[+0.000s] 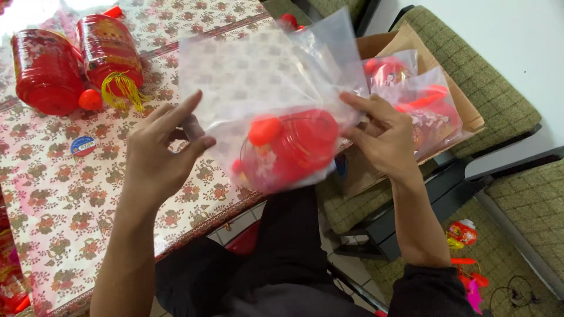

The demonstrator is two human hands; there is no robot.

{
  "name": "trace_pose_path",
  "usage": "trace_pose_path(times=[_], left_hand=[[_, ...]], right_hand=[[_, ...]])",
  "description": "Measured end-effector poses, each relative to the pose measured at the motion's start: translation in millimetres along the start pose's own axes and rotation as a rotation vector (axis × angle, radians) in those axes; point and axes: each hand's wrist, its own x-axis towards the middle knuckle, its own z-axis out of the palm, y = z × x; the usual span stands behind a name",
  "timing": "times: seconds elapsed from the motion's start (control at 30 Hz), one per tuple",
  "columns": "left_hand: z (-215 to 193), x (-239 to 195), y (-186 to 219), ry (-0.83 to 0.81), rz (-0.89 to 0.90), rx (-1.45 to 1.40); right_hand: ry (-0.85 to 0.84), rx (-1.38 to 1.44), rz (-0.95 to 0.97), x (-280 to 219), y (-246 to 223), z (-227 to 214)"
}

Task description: The person wipes a lantern with a tissue, puts it into a plastic bag, and later inserts batteries and a handle into another lantern.

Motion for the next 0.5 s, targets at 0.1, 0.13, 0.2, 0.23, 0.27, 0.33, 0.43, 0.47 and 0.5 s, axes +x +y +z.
trace_pose_path(times=[0.1,0.13,0.2,0.23,0.27,0.33,0.43,0.47,0.5], left_hand=[[2.3,7.1,4.7,0.007,-0.173,-0.109],[3.8,6.8,0.5,0.008,-0.17,-0.109],[8.2,5.5,-7.4,0.085,-0.153,-0.092],[11.5,6.0,-13.6,0.08,-0.152,-0.093],[15.9,5.7,-19.4,0.162,-0.057,-0.086],[29.9,9.1,-19.8,0.242,0.04,-0.079],[56.5,19.9,-3.5,0.312,0.111,-0.268],[65.8,23.7,1.4,0.362,0.162,-0.412],[75.6,27.5,6.3,0.411,0.213,-0.556]], right_hand=[[0.078,-0.219,-0.1,2.2,-1.3,0.3],[0.08,-0.219,-0.102,3.7,-4.3,0.0],[0.126,-0.375,-0.249,4.2,-10.2,-1.5],[0.128,-0.376,-0.245,6.1,-7.8,0.2],[0.112,-0.171,-0.273,7.6,-5.6,1.0],[0.097,0.032,-0.298,9.4,22.9,3.2],[0.341,0.185,-0.379,12.7,75.1,16.5],[0.444,0.139,-0.399,14.5,74.8,25.6],[0.547,0.091,-0.42,16.5,74.8,34.4]])
